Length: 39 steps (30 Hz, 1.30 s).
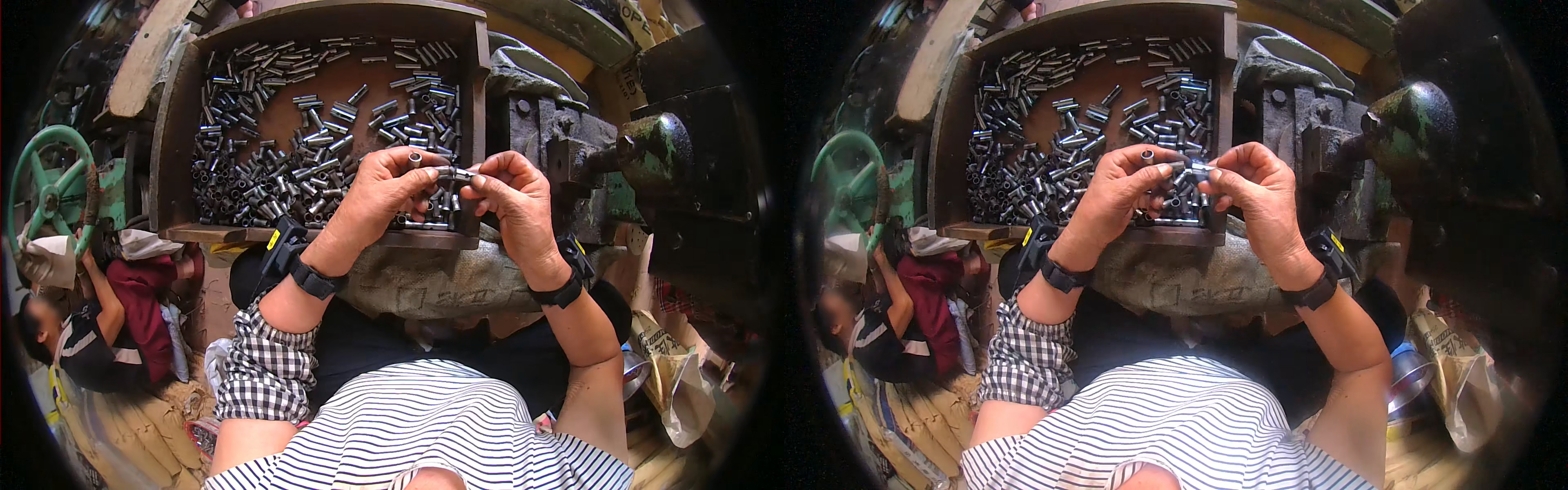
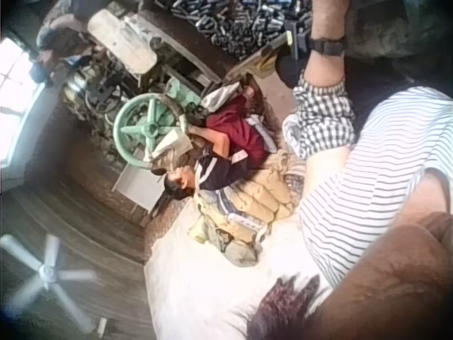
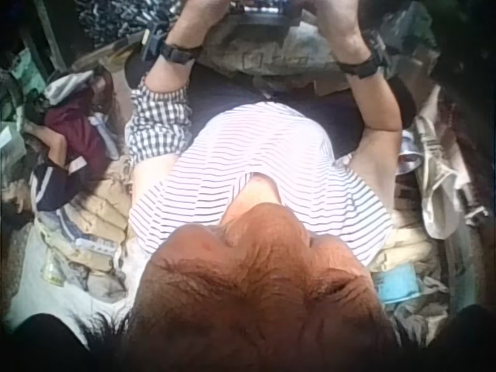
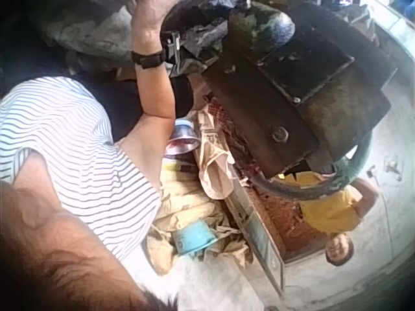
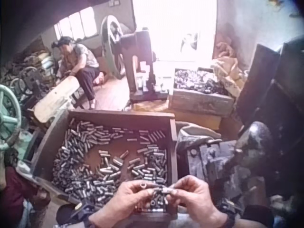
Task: The recorder picks up small metal tubes from a bin, inspects them, and inserts them into a manual press for processing.
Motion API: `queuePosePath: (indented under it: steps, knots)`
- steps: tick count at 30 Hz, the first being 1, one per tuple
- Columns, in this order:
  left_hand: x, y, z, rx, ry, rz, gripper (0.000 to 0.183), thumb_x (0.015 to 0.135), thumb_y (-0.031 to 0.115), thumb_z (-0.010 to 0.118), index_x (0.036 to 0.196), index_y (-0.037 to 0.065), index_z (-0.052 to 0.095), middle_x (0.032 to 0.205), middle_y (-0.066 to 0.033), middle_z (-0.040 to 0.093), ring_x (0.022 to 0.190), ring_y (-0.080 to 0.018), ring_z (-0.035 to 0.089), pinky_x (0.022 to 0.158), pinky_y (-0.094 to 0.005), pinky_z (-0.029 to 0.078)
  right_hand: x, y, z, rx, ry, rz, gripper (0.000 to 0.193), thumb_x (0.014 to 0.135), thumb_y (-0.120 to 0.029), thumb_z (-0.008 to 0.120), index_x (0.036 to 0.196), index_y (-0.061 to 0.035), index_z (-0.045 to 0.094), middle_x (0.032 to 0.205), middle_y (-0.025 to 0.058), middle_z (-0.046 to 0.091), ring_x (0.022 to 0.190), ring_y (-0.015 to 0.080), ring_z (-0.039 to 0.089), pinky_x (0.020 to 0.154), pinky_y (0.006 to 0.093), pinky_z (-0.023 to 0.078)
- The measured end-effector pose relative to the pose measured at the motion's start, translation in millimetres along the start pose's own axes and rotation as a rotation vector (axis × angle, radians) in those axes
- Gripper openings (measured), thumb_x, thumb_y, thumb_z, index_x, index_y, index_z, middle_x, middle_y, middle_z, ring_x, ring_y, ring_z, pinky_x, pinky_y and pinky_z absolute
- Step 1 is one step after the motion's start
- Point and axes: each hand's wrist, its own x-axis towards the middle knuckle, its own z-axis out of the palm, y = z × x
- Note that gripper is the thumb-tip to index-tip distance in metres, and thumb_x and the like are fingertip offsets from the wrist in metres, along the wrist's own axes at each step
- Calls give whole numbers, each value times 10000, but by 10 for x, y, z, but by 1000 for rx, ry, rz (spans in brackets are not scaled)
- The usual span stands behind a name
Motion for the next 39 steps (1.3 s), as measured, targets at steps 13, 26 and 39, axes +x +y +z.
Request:
queuePosePath:
  steps: [13, 26, 39]
  knots:
    - [36, -62, -10, -150, -37, -27, 160, 871, 126, 617, 998, 31, 593, 715, 0, 597, 517, -38, 554, 417, -143, 449, -6, 0, -14, 16, -62, 38, 136, 833, -73, 652, 931, -26, 569, 826, 49, 637, 768, 130, 666, 568, 196, 501]
    - [20, -53, 47, -135, -4, -50, 145, 891, 165, 605, 980, 51, 590, 660, 11, 570, 449, -24, 493, 385, -143, 384, -22, -1, -15, 91, -75, 96, 163, 831, -82, 663, 944, -18, 565, 829, 72, 646, 767, 138, 671, 579, 206, 519]
    - [16, -90, 59, -256, 61, -143, 115, 898, 144, 589, 949, 43, 572, 655, 4, 561, 443, -28, 473, 385, -117, 369, -106, 13, 105, -173, -29, -142, 138, 844, -48, 641, 936, 2, 551, 837, 65, 639, 772, 121, 664, 583, 191, 527]
